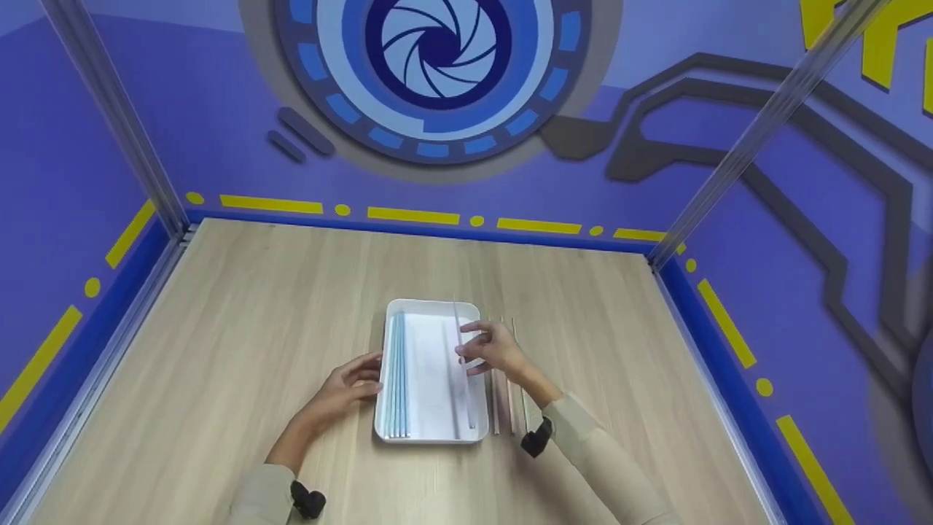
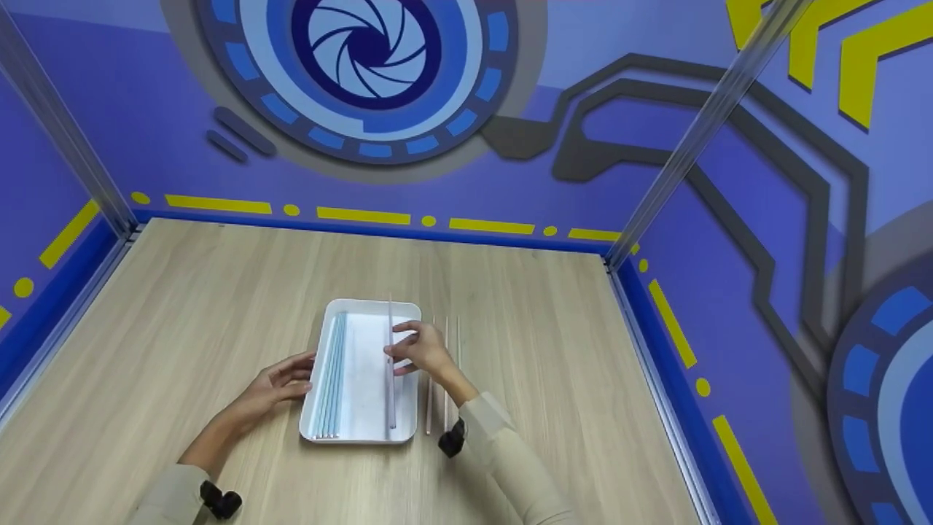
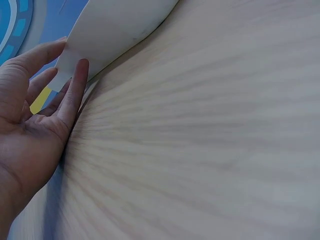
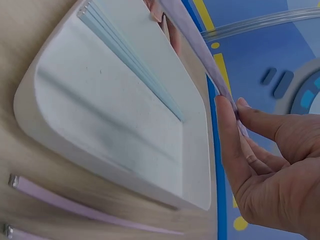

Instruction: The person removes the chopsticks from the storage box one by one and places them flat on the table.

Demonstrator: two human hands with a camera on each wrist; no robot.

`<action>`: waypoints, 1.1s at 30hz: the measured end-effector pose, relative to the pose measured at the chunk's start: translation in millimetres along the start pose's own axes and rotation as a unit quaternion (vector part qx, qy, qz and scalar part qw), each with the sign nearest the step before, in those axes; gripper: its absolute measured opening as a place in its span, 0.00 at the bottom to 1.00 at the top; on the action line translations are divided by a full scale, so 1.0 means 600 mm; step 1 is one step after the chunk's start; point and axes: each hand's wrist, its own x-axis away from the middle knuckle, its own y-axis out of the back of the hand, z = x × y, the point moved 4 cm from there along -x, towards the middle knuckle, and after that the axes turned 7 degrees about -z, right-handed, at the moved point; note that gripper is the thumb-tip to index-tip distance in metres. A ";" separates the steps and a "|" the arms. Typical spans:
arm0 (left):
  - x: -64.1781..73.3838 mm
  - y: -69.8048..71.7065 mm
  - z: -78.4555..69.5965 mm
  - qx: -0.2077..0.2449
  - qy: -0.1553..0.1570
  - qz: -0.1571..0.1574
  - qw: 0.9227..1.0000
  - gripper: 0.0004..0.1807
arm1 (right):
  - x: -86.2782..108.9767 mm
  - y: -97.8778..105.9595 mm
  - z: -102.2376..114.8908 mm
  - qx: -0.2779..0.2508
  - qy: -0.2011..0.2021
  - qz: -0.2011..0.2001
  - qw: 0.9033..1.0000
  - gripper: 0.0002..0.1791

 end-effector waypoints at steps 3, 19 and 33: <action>0.002 0.000 0.000 0.004 -0.005 0.007 1.000 0.40 | 0.004 0.015 -0.006 -0.003 -0.008 -0.013 1.000 0.28; -0.001 0.000 0.002 0.005 -0.013 0.004 1.000 0.40 | 0.013 0.098 -0.062 -0.039 -0.059 -0.066 0.995 0.28; -0.001 0.002 0.002 0.006 0.001 -0.001 1.000 0.39 | 0.016 0.167 -0.117 0.012 -0.086 -0.089 0.992 0.28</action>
